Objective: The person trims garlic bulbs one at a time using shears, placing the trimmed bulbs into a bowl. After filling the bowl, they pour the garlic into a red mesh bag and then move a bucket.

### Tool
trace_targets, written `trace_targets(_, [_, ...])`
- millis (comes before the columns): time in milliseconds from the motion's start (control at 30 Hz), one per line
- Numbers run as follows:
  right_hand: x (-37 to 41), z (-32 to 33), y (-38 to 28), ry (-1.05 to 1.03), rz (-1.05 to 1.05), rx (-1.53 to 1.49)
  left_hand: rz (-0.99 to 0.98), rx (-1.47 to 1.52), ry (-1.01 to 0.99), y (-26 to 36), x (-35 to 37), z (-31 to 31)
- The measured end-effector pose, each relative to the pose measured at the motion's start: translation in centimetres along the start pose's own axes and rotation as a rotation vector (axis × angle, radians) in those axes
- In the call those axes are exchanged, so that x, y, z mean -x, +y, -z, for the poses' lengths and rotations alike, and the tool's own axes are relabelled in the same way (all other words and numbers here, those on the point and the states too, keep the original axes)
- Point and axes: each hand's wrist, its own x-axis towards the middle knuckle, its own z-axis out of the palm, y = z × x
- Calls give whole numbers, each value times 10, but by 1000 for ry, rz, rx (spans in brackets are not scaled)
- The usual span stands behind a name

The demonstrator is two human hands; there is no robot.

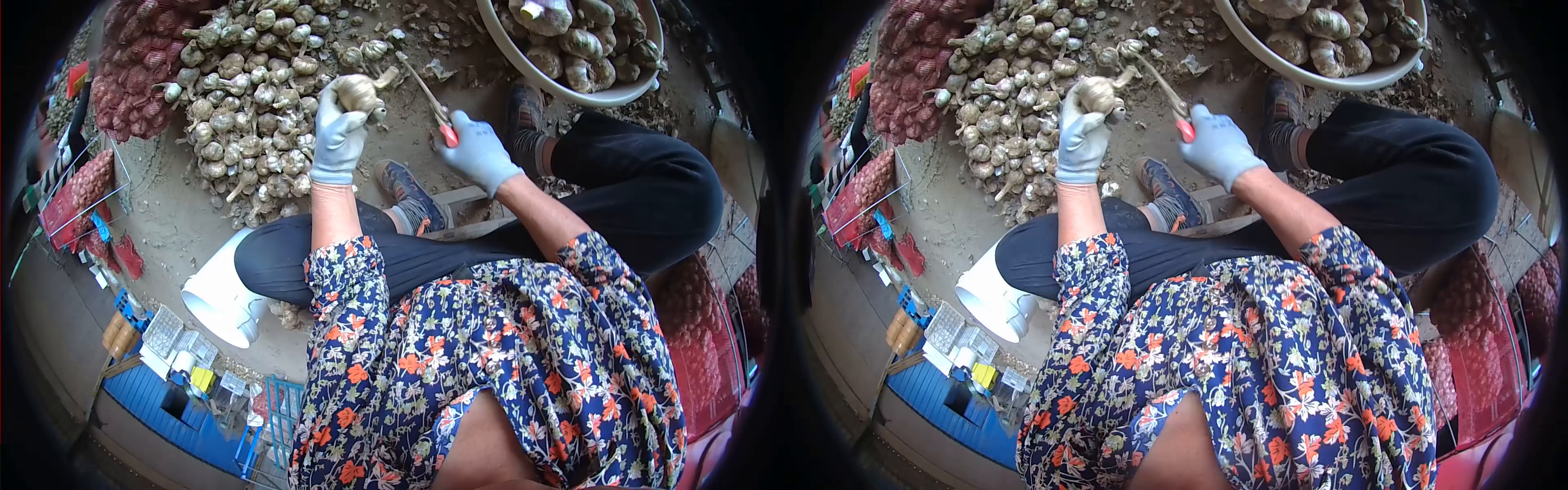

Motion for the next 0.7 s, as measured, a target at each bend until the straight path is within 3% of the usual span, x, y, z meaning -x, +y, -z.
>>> trace_targets(33, [0, 0, 8, 7, 7, 8, 1, 256, -17, -7, -1, 7])
trace_targets(167, [12, 1, 5, -161, 26, -102, -14, 357, -47, -3, 5, 8])
trace_targets(233, [11, -4, 2, -103, 147, -64, -8, 328, -117, 2, 5, 5])
trace_targets(300, [7, -1, -5, -116, 167, -25, 31, 193, -35, 0, 5, -3])
trace_targets(433, [1, -6, -11, -181, 21, 20, 65, 82, 9, -5, 5, -25])
trace_targets(567, [3, -11, 7, -46, 47, -112, 16, 452, 31, -28, -7, -8])
trace_targets(700, [1, -5, 13, 25, -121, -261, 119, 740, 234, -46, -43, 77])
